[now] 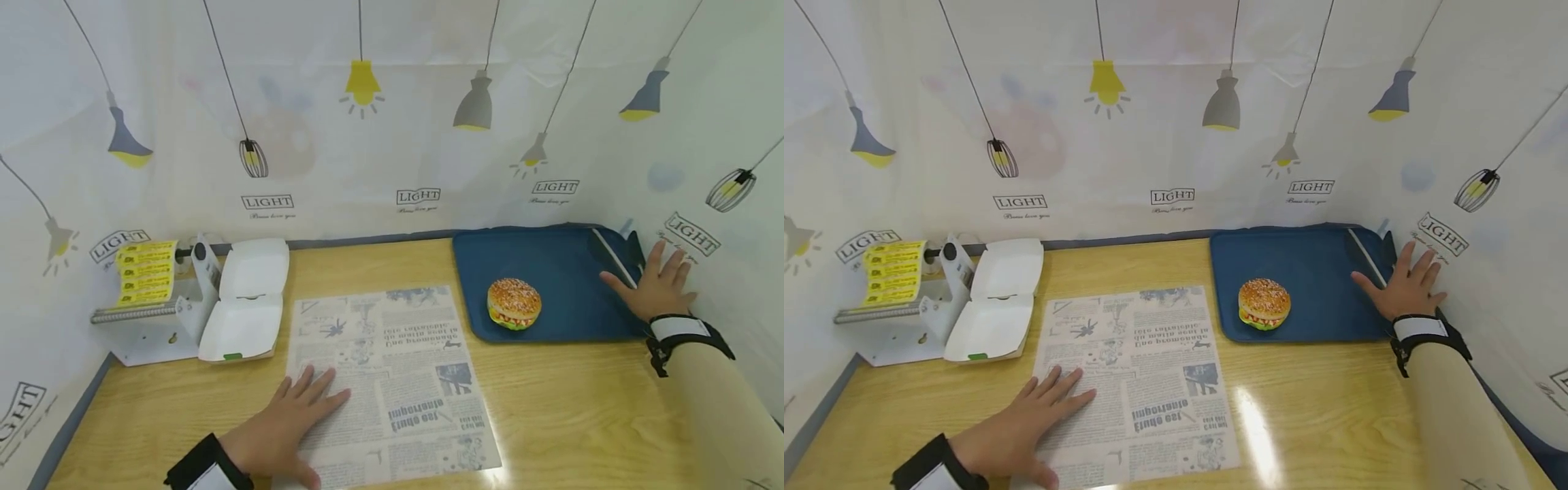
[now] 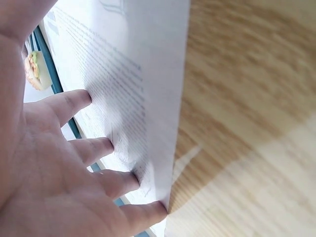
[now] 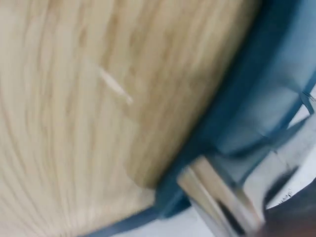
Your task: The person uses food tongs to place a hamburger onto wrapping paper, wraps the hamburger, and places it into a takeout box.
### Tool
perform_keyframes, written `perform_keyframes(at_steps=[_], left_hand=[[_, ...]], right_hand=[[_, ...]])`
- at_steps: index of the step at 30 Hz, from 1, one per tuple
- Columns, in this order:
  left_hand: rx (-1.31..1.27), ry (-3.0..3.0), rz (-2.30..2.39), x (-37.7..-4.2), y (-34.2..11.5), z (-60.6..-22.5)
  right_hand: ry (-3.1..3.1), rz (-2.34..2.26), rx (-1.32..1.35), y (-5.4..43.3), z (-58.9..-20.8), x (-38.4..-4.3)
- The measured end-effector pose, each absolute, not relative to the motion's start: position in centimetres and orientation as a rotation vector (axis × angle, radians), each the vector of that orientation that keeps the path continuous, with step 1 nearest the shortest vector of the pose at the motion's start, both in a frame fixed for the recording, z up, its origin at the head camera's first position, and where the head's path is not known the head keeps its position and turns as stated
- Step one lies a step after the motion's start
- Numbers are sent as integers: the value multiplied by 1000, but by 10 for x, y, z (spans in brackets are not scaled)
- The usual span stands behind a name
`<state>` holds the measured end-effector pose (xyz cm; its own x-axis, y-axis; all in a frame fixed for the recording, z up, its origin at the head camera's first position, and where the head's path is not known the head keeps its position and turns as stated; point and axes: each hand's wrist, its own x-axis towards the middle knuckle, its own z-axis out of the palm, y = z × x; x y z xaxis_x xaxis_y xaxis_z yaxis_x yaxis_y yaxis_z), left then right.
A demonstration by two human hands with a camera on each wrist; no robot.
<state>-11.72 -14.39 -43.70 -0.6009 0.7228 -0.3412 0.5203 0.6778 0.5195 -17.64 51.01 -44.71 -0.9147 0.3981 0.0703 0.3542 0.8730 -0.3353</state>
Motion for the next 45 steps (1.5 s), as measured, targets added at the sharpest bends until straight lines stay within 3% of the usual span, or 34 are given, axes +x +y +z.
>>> perform_keyframes(at_steps=[7, 26, 36, 45], left_hand=[[971, 2357, 493, -115, -141, -439], [971, 2351, 505, -115, -139, -443], [976, 2375, 513, -115, -147, -442], [1006, 2369, 517, -115, -147, -441]], right_hand=[[-2914, 507, -576, 518, -463, -168], [-2846, 311, -470, 511, -454, -160], [-2812, 466, 24, 472, -407, -164], [-3017, 797, 259, 419, -379, -127]])
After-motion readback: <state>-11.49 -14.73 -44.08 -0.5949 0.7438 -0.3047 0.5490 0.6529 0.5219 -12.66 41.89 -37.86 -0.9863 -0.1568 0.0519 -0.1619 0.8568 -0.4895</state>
